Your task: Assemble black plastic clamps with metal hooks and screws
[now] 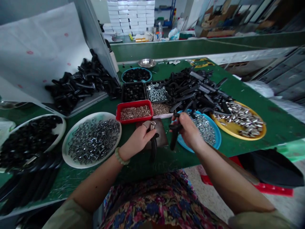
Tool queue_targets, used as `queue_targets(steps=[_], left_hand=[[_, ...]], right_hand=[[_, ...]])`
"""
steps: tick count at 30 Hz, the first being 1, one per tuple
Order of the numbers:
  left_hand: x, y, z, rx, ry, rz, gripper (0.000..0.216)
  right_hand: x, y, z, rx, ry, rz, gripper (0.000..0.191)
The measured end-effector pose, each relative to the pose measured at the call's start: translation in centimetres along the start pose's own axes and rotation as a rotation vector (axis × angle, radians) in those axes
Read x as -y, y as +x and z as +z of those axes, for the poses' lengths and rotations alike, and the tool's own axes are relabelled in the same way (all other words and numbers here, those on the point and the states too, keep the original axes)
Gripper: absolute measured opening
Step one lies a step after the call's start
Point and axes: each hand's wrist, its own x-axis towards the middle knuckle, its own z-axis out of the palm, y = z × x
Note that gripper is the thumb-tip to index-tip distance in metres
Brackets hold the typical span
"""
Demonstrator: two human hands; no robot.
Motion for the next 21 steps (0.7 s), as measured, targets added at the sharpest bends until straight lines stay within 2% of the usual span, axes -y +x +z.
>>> queue_targets(steps=[2, 4, 10, 13, 18, 21], left_hand=[[-0.3, -0.3, 0.0, 0.000, -0.049, -0.002, 0.011], [-0.6, -0.7, -0.1, 0.007, -0.076, -0.004, 0.011], [-1.0, -1.5, -0.3, -0.022, -0.051, 0.031, 0.019], [-1.0, -1.7, 0.0, 0.002, -0.025, 0.049, 0.019], [-0.7, -1.8, 0.2, -0.067, 0.022, 0.016, 0.017], [-0.5, -1.9, 0.2, -0.063, 0.042, 0.001, 0.017]], right_hand=[[0.1, -1.6, 2.2, 0.148, 0.014, 0.081, 0.039], [0.1, -2.3, 3.4, 0.208, -0.017, 0.128, 0.042], [0.7, -2.1, 4.2, 0.245, -0.068, 0.141, 0.049], [0.9, -2.3, 4.3, 0.283, -0.110, 0.152, 0.048], [0.8, -2.3, 4.3, 0.185, -0.178, 0.128, 0.048], [0.8, -2.3, 4.2, 0.235, -0.219, 0.130, 0.046]])
